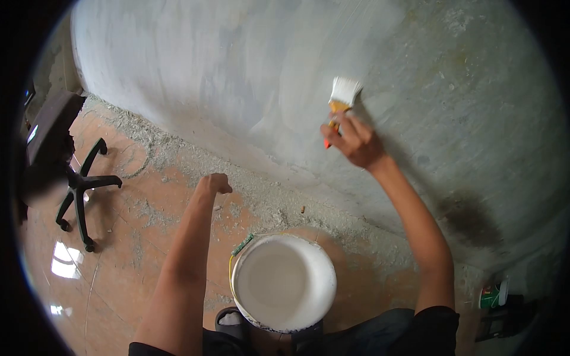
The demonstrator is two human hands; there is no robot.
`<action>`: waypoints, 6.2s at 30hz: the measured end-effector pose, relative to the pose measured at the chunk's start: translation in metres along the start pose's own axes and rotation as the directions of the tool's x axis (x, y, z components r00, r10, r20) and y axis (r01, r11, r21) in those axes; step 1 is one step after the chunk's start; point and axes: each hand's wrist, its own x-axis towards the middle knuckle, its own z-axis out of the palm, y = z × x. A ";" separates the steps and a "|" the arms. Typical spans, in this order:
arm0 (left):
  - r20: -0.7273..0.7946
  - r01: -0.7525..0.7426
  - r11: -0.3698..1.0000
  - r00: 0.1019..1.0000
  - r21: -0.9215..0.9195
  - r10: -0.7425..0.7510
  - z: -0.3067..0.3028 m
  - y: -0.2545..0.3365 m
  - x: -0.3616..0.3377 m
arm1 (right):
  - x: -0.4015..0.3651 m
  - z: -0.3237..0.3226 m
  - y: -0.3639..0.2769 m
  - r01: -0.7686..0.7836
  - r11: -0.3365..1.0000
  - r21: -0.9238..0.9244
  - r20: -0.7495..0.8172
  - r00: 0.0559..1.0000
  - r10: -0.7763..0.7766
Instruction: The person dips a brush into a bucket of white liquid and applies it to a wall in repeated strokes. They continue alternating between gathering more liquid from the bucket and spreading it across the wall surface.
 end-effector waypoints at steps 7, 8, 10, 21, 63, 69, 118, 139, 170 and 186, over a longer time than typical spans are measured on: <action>-0.039 -0.009 1.000 0.999 0.012 0.010 -0.002 -0.005 -0.008 | -0.022 -0.002 -0.042 -0.425 0.754 0.501 0.236 0.905 0.353; -0.027 -0.008 1.000 1.000 0.008 0.008 -0.005 -0.005 -0.010 | -0.024 0.000 -0.041 -0.333 0.826 0.455 0.152 0.943 0.296; -0.031 -0.001 1.000 1.000 0.004 0.001 -0.003 -0.005 -0.003 | -0.034 0.011 -0.029 -0.298 0.863 0.408 0.111 0.954 0.277; -0.053 -0.049 0.996 0.997 0.073 0.053 0.000 0.006 0.003 | 0.033 -0.072 0.086 -0.011 0.999 0.040 -0.307 0.951 0.023; 0.047 -0.021 0.996 0.999 0.090 0.017 0.019 -0.002 0.032 | 0.077 -0.084 0.138 0.099 0.953 -0.288 -0.162 0.975 -0.150; -0.020 -0.090 0.985 0.995 0.149 0.094 0.036 -0.016 0.075 | 0.042 -0.062 0.067 0.030 1.000 0.009 -0.016 0.999 -0.030; 0.043 -0.020 0.995 0.999 0.096 0.016 0.011 0.024 0.018 | 0.198 -0.126 0.168 -0.110 0.994 -0.024 -0.393 0.915 0.092; -0.007 -0.008 0.997 1.000 0.076 0.009 -0.001 0.017 -0.002 | 0.080 -0.099 0.130 -0.420 0.858 0.296 -0.021 0.895 0.445; 0.031 -0.010 0.986 1.000 0.164 0.005 0.021 0.011 0.033 | 0.067 -0.145 0.189 -0.312 0.950 -0.019 -0.230 0.926 0.300; -0.006 -0.050 0.982 0.999 0.182 0.052 0.024 0.004 0.048 | -0.031 -0.056 0.051 0.030 0.993 0.113 0.113 0.993 -0.043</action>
